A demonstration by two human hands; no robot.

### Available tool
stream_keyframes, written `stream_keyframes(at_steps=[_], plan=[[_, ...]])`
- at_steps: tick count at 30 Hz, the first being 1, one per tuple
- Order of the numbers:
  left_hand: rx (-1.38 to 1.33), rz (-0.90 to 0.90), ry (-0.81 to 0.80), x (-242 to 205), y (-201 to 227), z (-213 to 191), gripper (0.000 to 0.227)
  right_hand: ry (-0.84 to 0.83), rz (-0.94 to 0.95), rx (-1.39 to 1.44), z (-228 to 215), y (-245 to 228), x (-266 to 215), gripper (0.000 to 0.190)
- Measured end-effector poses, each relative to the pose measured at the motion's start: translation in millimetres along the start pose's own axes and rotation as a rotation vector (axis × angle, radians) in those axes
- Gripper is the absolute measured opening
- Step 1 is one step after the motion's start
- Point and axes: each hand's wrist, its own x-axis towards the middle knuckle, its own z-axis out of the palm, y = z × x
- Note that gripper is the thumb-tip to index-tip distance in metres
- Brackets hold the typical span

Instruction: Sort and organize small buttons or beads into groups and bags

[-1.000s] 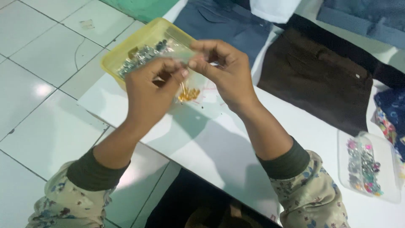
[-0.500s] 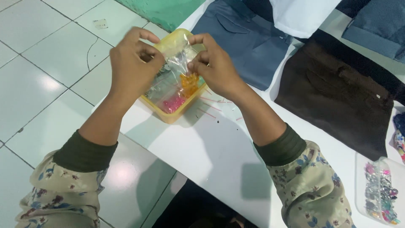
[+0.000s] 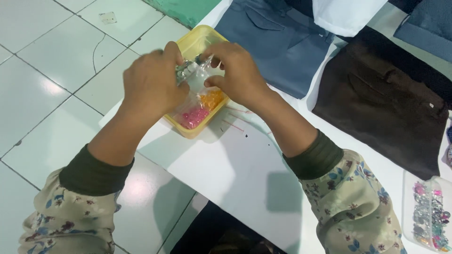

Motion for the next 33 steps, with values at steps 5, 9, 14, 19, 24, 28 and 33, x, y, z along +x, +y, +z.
stream_keyframes(at_steps=[5, 9, 14, 19, 24, 28, 33], plan=[[-0.047, 0.274, 0.027, -0.3, 3.9, 1.6, 0.025, -0.263, -0.016, -0.046, -11.4, -14.2, -3.7, 0.010], [0.027, 0.230, -0.200, 1.6, 8.3, 10.5, 0.027, -0.459, 0.223, -0.114, -11.5, -25.7, -3.4, 0.016], [0.092, 0.211, -0.227, 0.7, 13.4, 1.9, 0.027, -0.450, 0.168, -0.268, 7.0, -14.4, -6.0, 0.016], [-0.026, 0.252, -0.087, -6.6, 11.4, -6.2, 0.019, -0.219, -0.041, -0.246, -29.8, -30.1, -25.5, 0.013], [-0.099, 0.374, 0.157, -22.1, 27.3, -15.1, 0.019, -0.018, -0.105, -0.170, -83.3, -33.3, -74.1, 0.017], [-0.184, 0.491, 0.170, -45.4, 82.5, -21.9, 0.018, -0.003, -0.001, -0.167, -113.2, -36.3, -133.4, 0.020], [-0.168, 0.715, 0.116, -72.6, 172.2, 3.8, 0.016, -0.082, 0.217, -0.204, -139.7, -22.1, -229.6, 0.020]])
